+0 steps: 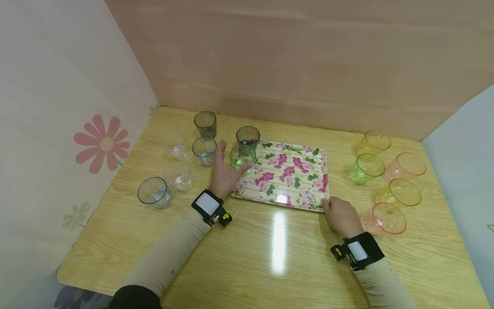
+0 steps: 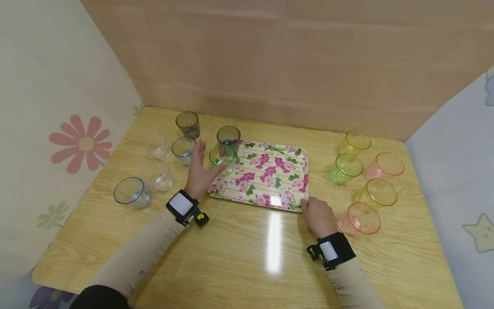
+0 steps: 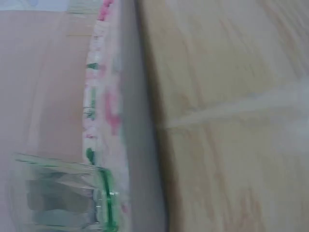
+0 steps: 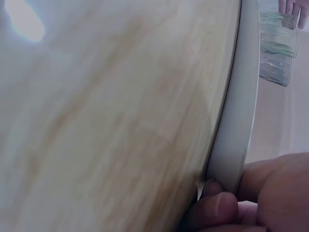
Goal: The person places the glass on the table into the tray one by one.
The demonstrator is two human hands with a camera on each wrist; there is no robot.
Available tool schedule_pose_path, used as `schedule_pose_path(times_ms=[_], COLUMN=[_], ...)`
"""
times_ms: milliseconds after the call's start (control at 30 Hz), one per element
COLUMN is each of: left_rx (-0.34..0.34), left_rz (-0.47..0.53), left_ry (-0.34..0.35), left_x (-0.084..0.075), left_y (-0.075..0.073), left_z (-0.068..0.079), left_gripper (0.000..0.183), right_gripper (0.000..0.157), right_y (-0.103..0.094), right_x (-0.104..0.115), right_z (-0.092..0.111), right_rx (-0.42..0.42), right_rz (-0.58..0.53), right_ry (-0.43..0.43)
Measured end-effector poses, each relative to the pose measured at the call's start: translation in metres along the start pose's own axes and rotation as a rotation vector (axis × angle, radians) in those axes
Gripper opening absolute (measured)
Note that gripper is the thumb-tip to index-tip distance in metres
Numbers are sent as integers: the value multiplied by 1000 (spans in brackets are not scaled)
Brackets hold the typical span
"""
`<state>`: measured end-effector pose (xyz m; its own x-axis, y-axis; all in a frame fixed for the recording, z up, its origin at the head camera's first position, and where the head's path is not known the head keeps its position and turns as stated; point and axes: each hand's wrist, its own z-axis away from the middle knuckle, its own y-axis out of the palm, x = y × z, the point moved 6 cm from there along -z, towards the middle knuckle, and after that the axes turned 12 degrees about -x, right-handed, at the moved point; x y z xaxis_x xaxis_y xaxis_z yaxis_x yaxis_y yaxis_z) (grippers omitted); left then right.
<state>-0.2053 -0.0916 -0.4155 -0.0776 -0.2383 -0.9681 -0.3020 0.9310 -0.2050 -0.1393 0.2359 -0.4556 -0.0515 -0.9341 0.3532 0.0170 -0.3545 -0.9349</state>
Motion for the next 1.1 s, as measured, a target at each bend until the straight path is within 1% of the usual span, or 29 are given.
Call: schedule_pose_path(times_ms=[67,100,167,267,400,467,567,733,833,933,1000,1100], left_rx=[-18,-33,-50,-79,-112,-127,-156,-217,-277,-361,-422,-524], left_rz=[46,69,106,158,247,291,342,361,366,367,350,259], left_ry=[-10,-7,17,99,219,264,323,365,377,397,407,406], left_x=[-2,3,0,-10,-33,-42,-50,-52,-50,-46,-42,-35], left_y=[-6,-8,-15,-25,-43,-53,-68,-94,-112,-130,-141,-157], left_z=[1,0,1,3,7,10,14,16,19,25,28,31], left_gripper=[106,106,102,96,84,79,71,61,56,54,54,55], right_gripper=[41,41,41,41,41,41,41,41,41,40,40,40], right_y=[0,0,0,0,0,-1,-1,-1,1,2,2,0], right_x=[1,1,2,2,2,2,2,1,0,-1,-1,0], right_z=[0,0,0,0,0,0,0,0,0,1,1,1], right_rx=[2,2,3,6,3,-1,-8,-6,11,29,32,25], right_rz=[-2,-2,-3,-1,-1,-1,-1,1,3,4,5,1], right_ry=[1,0,0,0,-2,-5,-9,-4,9,16,15,9])
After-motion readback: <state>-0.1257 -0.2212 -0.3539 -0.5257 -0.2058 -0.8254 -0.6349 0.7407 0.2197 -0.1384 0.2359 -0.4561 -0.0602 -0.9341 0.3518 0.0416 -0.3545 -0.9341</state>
